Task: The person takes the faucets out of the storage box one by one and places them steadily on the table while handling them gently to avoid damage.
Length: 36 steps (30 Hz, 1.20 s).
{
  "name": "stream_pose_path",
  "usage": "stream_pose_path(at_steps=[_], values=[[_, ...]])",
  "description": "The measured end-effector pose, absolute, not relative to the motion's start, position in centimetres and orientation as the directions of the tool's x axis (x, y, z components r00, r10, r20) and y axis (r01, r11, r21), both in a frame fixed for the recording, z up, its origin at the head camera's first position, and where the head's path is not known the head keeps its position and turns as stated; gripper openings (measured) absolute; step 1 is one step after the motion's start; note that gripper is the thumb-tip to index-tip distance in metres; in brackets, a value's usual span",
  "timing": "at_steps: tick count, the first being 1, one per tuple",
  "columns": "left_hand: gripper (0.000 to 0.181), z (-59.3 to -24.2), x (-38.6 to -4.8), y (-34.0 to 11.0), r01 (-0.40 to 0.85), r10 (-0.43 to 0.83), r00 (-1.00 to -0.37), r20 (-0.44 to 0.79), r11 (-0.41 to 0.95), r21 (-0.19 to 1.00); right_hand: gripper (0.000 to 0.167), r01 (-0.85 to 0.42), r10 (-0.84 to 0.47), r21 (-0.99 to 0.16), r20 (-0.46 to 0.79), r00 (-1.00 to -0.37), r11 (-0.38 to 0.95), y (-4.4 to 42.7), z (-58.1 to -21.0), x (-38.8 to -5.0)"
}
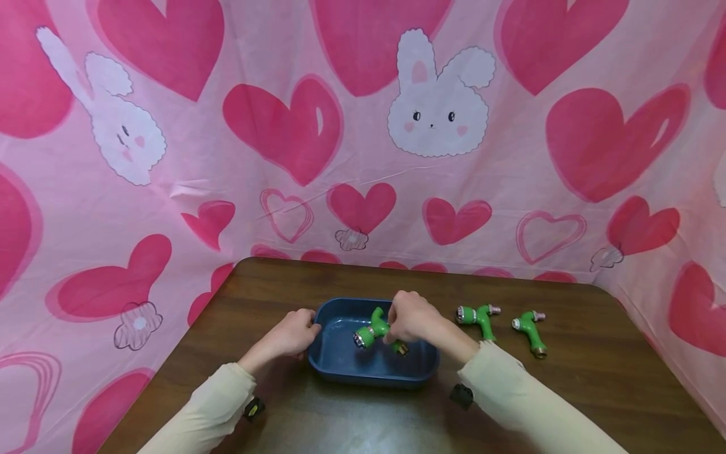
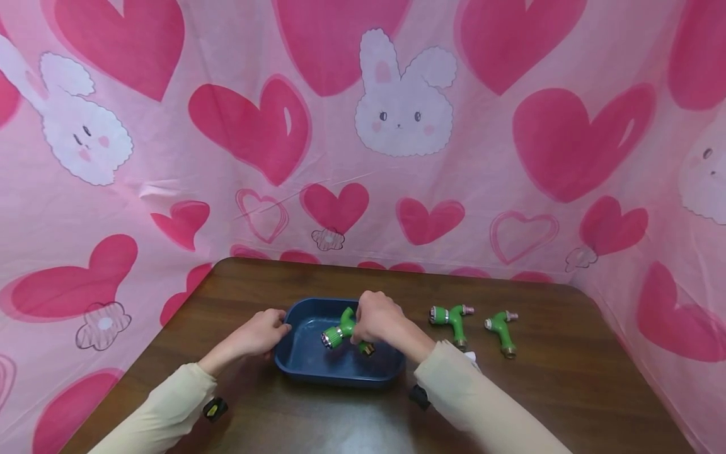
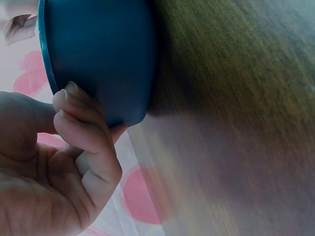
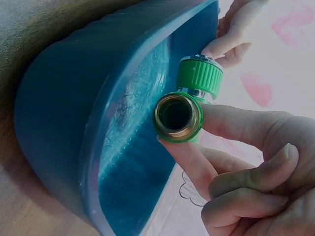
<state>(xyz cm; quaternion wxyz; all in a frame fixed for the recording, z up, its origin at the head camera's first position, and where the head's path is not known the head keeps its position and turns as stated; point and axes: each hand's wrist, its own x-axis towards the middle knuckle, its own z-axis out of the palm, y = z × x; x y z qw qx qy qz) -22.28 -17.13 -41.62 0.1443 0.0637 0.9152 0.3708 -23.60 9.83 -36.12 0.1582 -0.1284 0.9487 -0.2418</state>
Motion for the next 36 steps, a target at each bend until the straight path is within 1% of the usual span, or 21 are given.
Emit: stream_pose_path(at_steps=[12,20,27,36], values=[[0.023,-41.4,-22.2,-17.0,0.001,0.212,-0.952,-0.221,0.724,0.689,0.016,-0.159,-0.306,-0.494,-0.231,-0.924,0.855,10.5,-36.0,-23.1],[0.026,-41.5,-22.2,-17.0,-0.005,0.207,-0.952,-0.227,0.727,0.687,0.016,-0.168,-0.312,-0.491,-0.228,-0.922,0.855,11.1,-36.1,-23.3],[0.022,-41.4,-22.2,-17.0,-0.009,0.209,-0.95,-0.231,0.723,0.691,0.022,-0.176,-0.314,-0.486,-0.219,-0.924,0.856,11.5,-35.9,-23.2],[0.022,-41.4,-22.2,-16.9,-0.008,0.204,-0.952,-0.229,0.729,0.684,0.023,-0.173,-0.304,-0.482,-0.209,-0.929,0.859,11.9,-35.5,-22.9]])
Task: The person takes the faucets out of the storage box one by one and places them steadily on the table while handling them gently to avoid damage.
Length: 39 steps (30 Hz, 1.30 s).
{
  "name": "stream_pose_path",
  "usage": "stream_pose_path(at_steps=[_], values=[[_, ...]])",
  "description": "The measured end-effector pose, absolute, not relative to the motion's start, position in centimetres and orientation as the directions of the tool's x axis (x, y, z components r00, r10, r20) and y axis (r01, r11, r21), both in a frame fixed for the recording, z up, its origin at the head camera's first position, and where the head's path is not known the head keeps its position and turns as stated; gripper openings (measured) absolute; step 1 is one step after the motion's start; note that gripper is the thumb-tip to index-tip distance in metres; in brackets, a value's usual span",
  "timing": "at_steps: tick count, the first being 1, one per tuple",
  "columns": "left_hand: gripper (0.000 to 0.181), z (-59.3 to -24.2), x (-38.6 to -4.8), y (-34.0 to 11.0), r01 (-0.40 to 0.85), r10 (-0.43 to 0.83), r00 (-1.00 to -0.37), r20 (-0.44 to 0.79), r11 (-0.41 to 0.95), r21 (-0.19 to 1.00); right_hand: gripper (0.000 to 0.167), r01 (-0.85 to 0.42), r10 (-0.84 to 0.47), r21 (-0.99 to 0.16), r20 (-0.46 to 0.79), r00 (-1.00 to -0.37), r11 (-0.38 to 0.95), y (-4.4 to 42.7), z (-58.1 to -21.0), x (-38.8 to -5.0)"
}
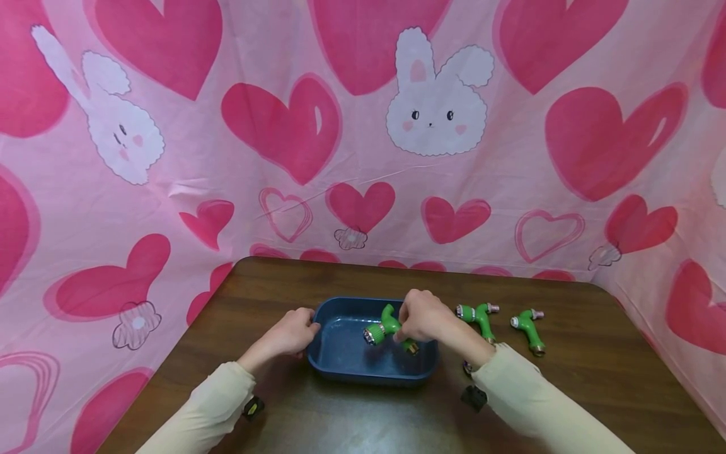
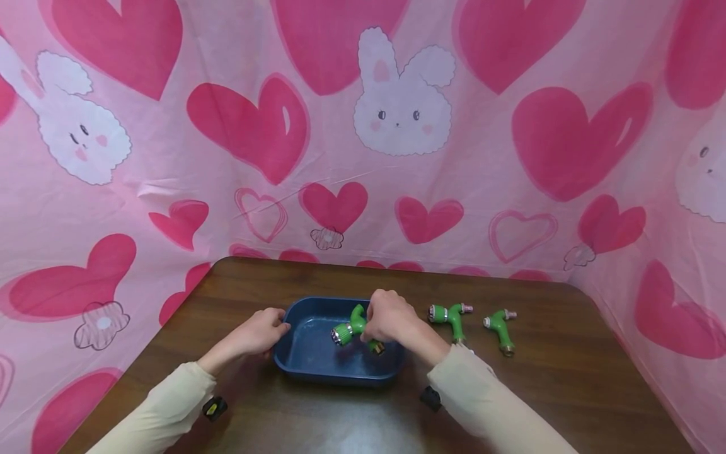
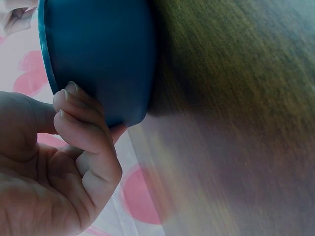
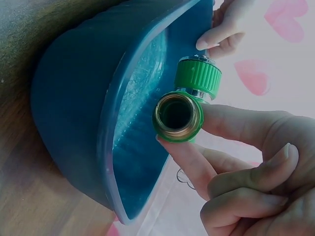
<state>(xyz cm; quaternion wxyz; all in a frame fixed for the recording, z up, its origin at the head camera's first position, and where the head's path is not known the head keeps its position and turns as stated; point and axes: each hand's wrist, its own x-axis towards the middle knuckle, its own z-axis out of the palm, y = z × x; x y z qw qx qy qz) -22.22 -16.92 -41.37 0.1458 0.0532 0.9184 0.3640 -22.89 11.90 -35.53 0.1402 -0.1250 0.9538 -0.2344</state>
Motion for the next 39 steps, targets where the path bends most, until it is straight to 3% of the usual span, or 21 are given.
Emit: stream_pose_path(at_steps=[26,39], values=[[0.026,-41.4,-22.3,-16.9,-0.009,0.2,-0.953,-0.227,0.731,0.682,0.034,-0.204,-0.308,-0.468,-0.156,-0.939,0.86,13.9,-35.9,-22.5],[0.021,-41.5,-22.3,-17.0,0.007,0.211,-0.953,-0.217,0.732,0.681,0.022,-0.201,-0.302,-0.482,-0.142,-0.943,0.853,14.7,-35.1,-22.0]])
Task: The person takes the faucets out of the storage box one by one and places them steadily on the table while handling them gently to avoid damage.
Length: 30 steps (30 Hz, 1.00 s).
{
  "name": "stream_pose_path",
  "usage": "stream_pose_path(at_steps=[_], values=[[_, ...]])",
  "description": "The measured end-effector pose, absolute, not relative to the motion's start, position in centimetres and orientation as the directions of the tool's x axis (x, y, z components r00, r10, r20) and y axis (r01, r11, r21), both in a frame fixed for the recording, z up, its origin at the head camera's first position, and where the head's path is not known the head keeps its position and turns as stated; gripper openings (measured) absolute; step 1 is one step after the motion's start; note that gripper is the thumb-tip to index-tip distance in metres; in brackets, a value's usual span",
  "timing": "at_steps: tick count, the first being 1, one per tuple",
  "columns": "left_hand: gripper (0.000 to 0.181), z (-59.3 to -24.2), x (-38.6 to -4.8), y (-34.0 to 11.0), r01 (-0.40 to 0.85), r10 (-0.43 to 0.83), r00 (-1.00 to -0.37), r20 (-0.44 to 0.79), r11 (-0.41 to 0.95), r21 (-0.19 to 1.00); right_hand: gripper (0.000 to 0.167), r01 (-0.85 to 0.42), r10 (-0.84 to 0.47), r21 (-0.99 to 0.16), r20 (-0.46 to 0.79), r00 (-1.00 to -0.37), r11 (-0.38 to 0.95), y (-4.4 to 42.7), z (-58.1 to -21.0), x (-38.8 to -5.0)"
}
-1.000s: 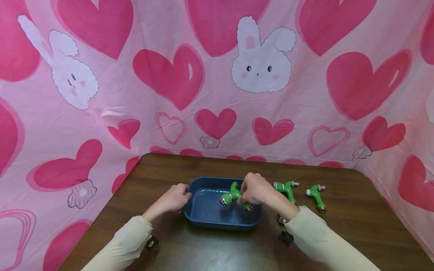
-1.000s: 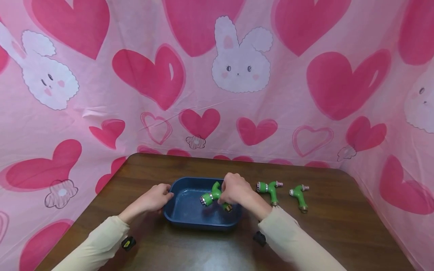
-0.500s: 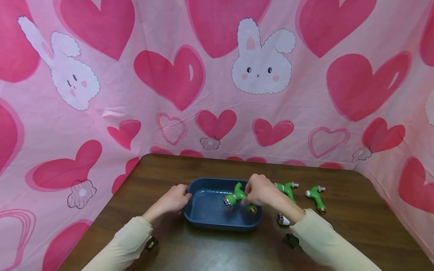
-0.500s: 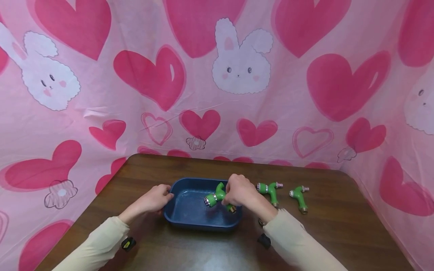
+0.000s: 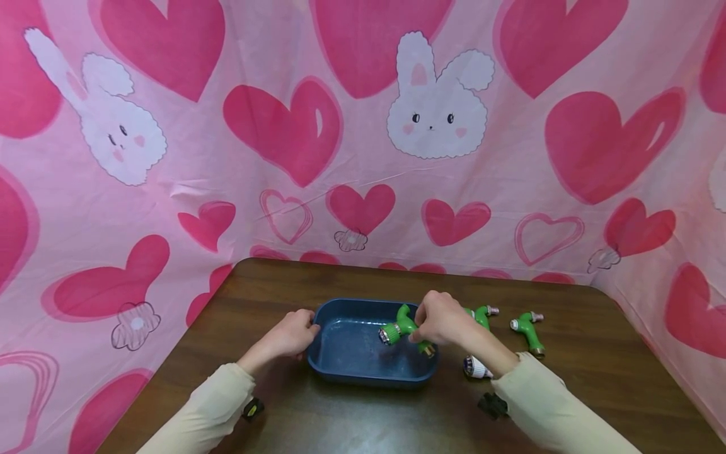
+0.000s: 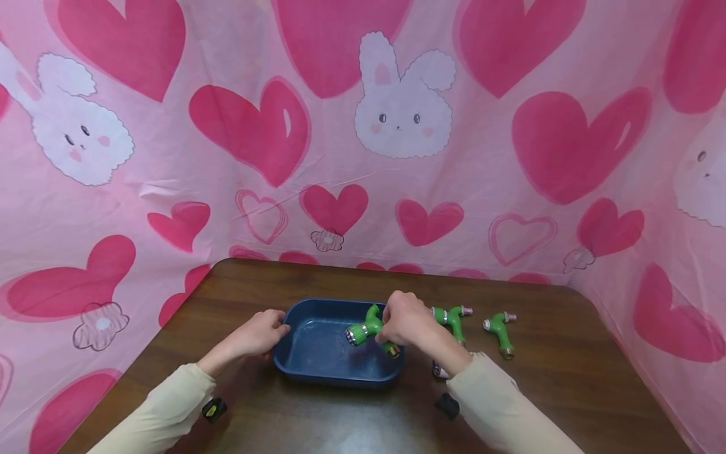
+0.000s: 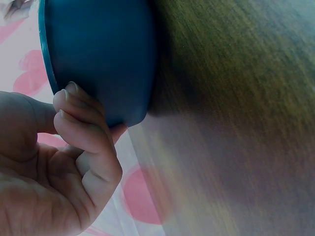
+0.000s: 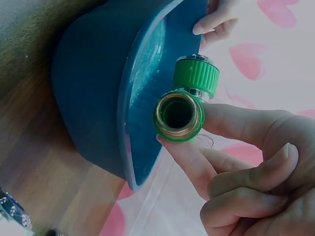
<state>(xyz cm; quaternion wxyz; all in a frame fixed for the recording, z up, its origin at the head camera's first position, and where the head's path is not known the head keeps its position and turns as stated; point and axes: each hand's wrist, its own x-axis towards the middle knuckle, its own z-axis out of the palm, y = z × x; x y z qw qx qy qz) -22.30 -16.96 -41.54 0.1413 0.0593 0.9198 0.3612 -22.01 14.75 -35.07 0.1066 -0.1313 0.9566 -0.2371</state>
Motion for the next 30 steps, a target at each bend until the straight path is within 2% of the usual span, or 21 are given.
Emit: stream_pose_path(at_steps=[7,17,23,30], values=[[0.022,-41.5,-22.3,-17.0,0.004,0.21,-0.953,-0.219,0.731,0.683,0.023,-0.182,-0.286,-0.483,-0.152,-0.946,0.857,15.3,-35.2,-22.0],[0.018,-41.6,-22.3,-16.9,0.005,0.208,-0.954,-0.214,0.729,0.685,0.015,-0.142,-0.259,-0.499,-0.174,-0.95,0.855,16.0,-34.9,-22.0],[0.018,-41.8,-22.5,-16.9,0.016,0.21,-0.956,-0.204,0.734,0.679,0.025,-0.144,-0.266,-0.51,-0.174,-0.948,0.848,16.3,-35.0,-22.0],[0.02,-41.9,-22.4,-17.0,0.0,0.203,-0.954,-0.22,0.733,0.68,0.017,-0.134,-0.256,-0.514,-0.176,-0.95,0.848,16.6,-35.2,-21.7]])
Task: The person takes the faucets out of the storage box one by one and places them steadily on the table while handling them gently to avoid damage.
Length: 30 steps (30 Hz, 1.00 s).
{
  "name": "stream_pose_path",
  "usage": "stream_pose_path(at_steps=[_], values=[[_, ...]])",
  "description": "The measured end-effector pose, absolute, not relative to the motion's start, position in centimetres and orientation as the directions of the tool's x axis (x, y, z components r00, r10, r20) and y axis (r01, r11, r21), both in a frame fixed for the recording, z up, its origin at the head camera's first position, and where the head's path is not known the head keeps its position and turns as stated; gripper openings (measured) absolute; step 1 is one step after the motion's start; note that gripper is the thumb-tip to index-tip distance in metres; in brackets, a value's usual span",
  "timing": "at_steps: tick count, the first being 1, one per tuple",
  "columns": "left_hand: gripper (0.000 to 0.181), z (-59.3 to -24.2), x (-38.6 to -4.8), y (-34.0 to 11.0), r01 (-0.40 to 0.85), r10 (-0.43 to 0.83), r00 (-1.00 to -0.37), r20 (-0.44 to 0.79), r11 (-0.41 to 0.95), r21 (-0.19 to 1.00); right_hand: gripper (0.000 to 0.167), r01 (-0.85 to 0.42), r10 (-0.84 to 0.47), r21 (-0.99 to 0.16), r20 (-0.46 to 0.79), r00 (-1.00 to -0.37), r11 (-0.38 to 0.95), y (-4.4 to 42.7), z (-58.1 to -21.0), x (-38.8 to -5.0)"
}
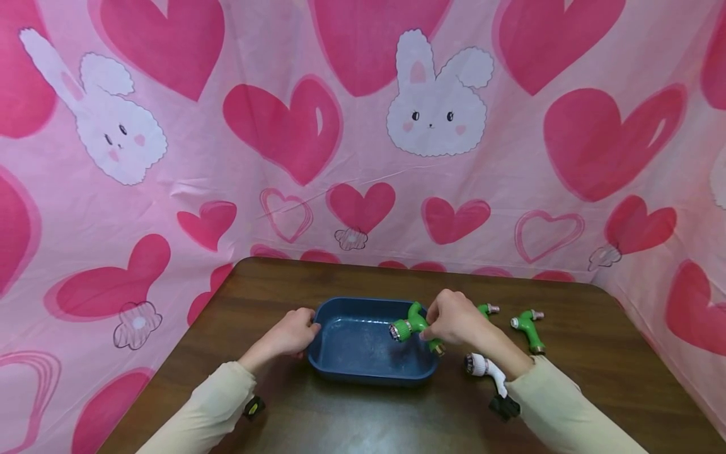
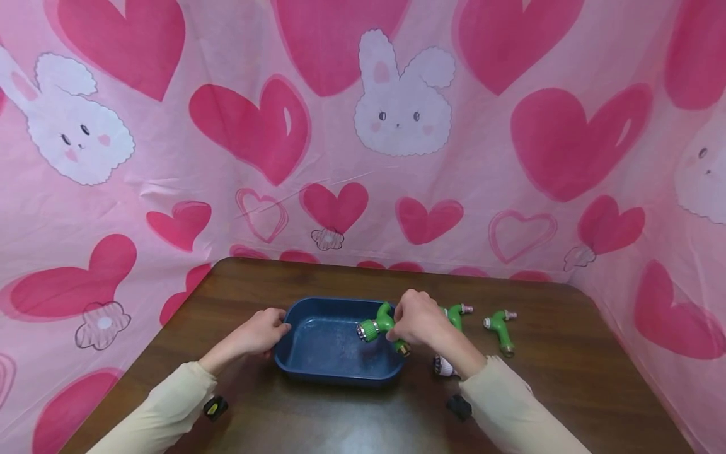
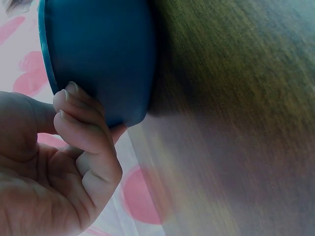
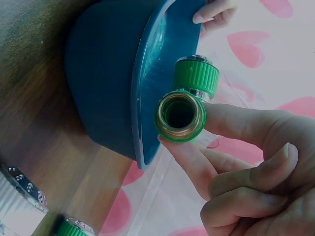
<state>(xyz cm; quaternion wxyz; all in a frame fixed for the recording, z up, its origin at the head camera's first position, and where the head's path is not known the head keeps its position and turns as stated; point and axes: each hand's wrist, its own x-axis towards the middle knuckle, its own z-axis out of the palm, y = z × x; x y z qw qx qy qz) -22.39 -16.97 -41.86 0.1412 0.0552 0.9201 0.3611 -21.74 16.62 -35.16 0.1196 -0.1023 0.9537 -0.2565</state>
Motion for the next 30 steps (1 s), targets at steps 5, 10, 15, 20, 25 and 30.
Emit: stream_pose_path(at_steps=[5,10,15,20,25,30], values=[[0.02,-41.9,-22.3,-17.0,-0.003,0.202,-0.954,-0.221,0.732,0.681,0.017,-0.129,-0.252,-0.523,-0.17,-0.953,0.843,16.9,-35.1,-21.7],[0.02,-41.9,-22.3,-16.9,-0.001,0.198,-0.956,-0.216,0.733,0.68,0.018,-0.132,-0.251,-0.528,-0.161,-0.955,0.839,17.1,-35.1,-21.6],[0.018,-41.8,-22.3,-16.9,0.006,0.201,-0.957,-0.209,0.734,0.679,0.013,-0.139,-0.255,-0.53,-0.151,-0.955,0.836,17.4,-34.9,-21.5],[0.019,-41.8,-22.3,-16.9,0.012,0.204,-0.957,-0.206,0.736,0.677,0.012,-0.122,-0.248,-0.545,-0.163,-0.955,0.829,17.7,-35.0,-21.5],[0.019,-41.8,-22.3,-16.9,0.014,0.207,-0.957,-0.205,0.737,0.676,0.015,-0.105,-0.24,-0.549,-0.179,-0.954,0.829,18.0,-35.1,-21.5],[0.019,-41.8,-22.3,-17.0,0.015,0.208,-0.956,-0.206,0.737,0.676,0.019,-0.109,-0.24,-0.554,-0.17,-0.956,0.825,18.3,-35.1,-21.4]])
